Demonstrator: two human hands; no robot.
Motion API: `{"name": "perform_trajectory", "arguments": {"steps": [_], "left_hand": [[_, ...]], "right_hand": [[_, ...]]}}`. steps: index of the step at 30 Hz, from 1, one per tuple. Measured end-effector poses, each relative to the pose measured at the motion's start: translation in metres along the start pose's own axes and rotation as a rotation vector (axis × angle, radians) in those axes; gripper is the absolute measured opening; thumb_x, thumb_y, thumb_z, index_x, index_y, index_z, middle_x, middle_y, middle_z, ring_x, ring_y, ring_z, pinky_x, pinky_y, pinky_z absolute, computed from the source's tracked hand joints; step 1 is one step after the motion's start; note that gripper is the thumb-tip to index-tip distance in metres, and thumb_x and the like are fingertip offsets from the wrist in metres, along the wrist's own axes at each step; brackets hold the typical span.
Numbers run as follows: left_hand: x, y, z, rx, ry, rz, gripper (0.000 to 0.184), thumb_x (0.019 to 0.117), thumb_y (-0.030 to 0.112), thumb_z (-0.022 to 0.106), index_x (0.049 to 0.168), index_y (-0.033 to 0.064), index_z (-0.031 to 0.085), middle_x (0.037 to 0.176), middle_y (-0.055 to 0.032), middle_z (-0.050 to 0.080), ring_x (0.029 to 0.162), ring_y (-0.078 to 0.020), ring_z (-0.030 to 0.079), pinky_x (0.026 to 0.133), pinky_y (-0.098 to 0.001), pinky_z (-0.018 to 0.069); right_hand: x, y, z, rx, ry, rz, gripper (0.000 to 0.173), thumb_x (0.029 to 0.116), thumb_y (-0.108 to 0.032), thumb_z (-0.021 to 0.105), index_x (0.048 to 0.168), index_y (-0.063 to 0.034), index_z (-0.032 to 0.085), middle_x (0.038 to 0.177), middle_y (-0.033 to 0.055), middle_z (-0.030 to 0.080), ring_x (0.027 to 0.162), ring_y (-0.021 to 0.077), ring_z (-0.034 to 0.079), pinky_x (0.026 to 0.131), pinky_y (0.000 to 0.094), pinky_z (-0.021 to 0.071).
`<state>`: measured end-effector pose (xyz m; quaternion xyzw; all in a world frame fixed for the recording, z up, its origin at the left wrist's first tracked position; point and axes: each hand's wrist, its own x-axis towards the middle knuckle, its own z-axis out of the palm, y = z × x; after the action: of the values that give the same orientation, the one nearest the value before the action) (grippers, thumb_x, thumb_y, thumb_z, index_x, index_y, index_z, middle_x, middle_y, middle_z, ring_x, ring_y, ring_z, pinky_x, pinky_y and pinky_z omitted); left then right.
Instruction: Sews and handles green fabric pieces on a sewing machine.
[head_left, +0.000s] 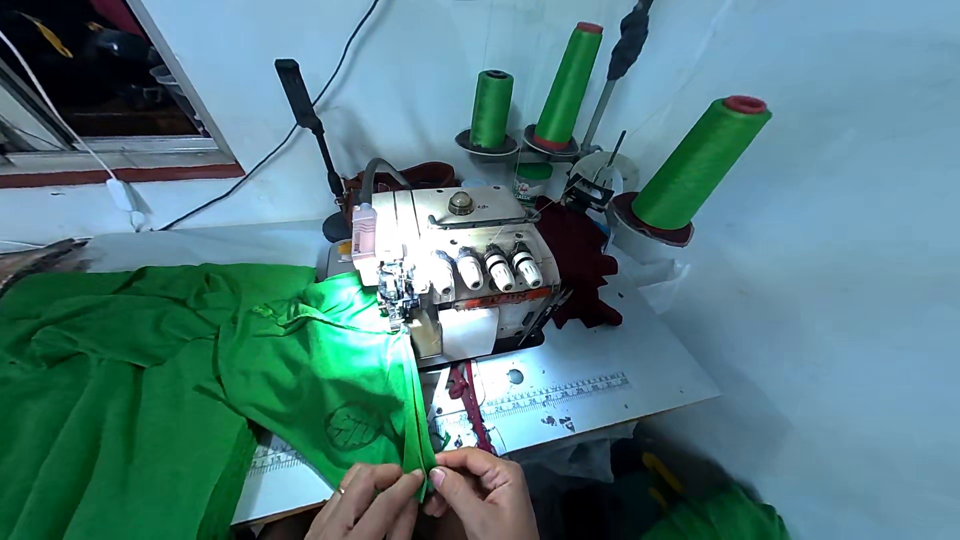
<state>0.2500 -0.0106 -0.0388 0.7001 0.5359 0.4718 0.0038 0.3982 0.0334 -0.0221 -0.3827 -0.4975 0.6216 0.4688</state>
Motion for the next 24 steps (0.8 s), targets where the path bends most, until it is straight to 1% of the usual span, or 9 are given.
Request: {"name": "perform_trajectory", "arguments": {"steps": [3, 10, 14, 16, 18, 20, 21, 22, 24], "left_hand": [[-0.002, 0.0, 0.004, 0.041, 0.008, 0.043, 0.014, 0.0985, 0.008, 0.06, 0.106, 0.0057, 0.071, 0.093, -0.0109, 0.061, 0.093, -0.0141, 0.058, 0.086, -0.0155, 0.0447], [-0.006, 0.002, 0.008, 0.093, -0.027, 0.052, 0.017, 0.0969, 0.006, 0.061, 0.109, 0.0021, 0.073, 0.09, -0.0139, 0.061, 0.089, -0.0187, 0.058, 0.083, -0.0181, 0.047], [-0.007, 0.005, 0.007, 0.049, -0.077, 0.014, 0.02, 0.0972, 0.006, 0.061, 0.111, -0.0015, 0.074, 0.093, -0.0174, 0.064, 0.091, -0.0203, 0.06, 0.085, -0.0198, 0.0483], [-0.008, -0.003, 0.005, -0.105, -0.101, -0.055, 0.022, 0.0996, 0.007, 0.059, 0.114, -0.0016, 0.073, 0.099, -0.0177, 0.066, 0.098, -0.0168, 0.063, 0.09, -0.0207, 0.0498], [-0.009, -0.015, -0.001, -0.231, -0.075, -0.178, 0.022, 0.1025, 0.01, 0.056, 0.112, -0.0016, 0.072, 0.105, -0.0145, 0.066, 0.102, -0.0082, 0.062, 0.091, -0.0182, 0.0504], [-0.009, -0.024, -0.01, -0.2, -0.004, -0.383, 0.021, 0.1002, 0.007, 0.056, 0.106, -0.0078, 0.07, 0.104, -0.0153, 0.064, 0.089, -0.0045, 0.063, 0.077, -0.0165, 0.0545], [-0.009, -0.029, -0.017, -0.142, -0.005, -0.49, 0.023, 0.0994, 0.008, 0.058, 0.11, -0.0102, 0.066, 0.109, -0.0194, 0.062, 0.085, -0.0089, 0.064, 0.073, -0.0214, 0.0567], [-0.009, -0.036, -0.024, -0.072, -0.003, -0.569, 0.031, 0.0978, 0.011, 0.061, 0.118, -0.0124, 0.061, 0.116, -0.0255, 0.058, 0.084, -0.0157, 0.065, 0.071, -0.0278, 0.0579], [-0.007, -0.051, -0.035, 0.022, 0.035, -0.697, 0.058, 0.0954, 0.014, 0.067, 0.14, -0.0134, 0.043, 0.133, -0.0362, 0.046, 0.083, -0.0238, 0.066, 0.07, -0.036, 0.0579]], "right_hand": [[-0.002, 0.001, -0.002, -0.002, -0.008, -0.007, 0.012, 0.0927, 0.007, 0.06, 0.099, 0.0074, 0.07, 0.081, 0.0029, 0.072, 0.067, 0.0029, 0.069, 0.067, 0.0203, 0.0601], [-0.004, 0.004, -0.007, -0.004, -0.021, -0.014, 0.014, 0.094, 0.007, 0.057, 0.1, 0.008, 0.07, 0.081, 0.0027, 0.073, 0.069, 0.0023, 0.069, 0.068, 0.0205, 0.0597], [-0.002, 0.006, -0.006, 0.028, -0.024, -0.004, 0.008, 0.091, 0.003, 0.068, 0.098, 0.0057, 0.073, 0.081, 0.0022, 0.073, 0.07, 0.0018, 0.068, 0.07, 0.0199, 0.059], [0.001, 0.008, -0.005, 0.023, -0.003, -0.012, 0.007, 0.0921, 0.003, 0.067, 0.094, 0.0055, 0.074, 0.078, 0.002, 0.073, 0.067, 0.002, 0.068, 0.068, 0.0199, 0.0593], [0.003, 0.009, -0.005, 0.017, 0.0, -0.043, 0.008, 0.0928, 0.004, 0.065, 0.092, 0.0054, 0.073, 0.079, 0.0019, 0.072, 0.069, 0.0021, 0.068, 0.069, 0.0201, 0.0593], [0.005, 0.009, -0.007, 0.032, 0.009, -0.14, 0.008, 0.0907, 0.005, 0.063, 0.09, 0.006, 0.072, 0.091, 0.0044, 0.07, 0.08, 0.0016, 0.065, 0.074, 0.0187, 0.0567], [0.007, 0.009, -0.01, 0.056, 0.023, -0.187, 0.008, 0.0894, 0.007, 0.061, 0.089, 0.005, 0.07, 0.098, 0.0056, 0.071, 0.086, 0.0012, 0.066, 0.077, 0.0184, 0.056], [0.009, 0.009, -0.012, 0.085, 0.039, -0.22, 0.01, 0.0887, 0.008, 0.06, 0.088, 0.0027, 0.068, 0.101, 0.0055, 0.072, 0.089, 0.0012, 0.067, 0.077, 0.0184, 0.0562], [0.015, 0.011, -0.017, 0.151, 0.059, -0.226, 0.014, 0.0875, 0.01, 0.059, 0.086, -0.0032, 0.064, 0.097, 0.0025, 0.074, 0.082, 0.0, 0.066, 0.071, 0.0174, 0.055]]}}
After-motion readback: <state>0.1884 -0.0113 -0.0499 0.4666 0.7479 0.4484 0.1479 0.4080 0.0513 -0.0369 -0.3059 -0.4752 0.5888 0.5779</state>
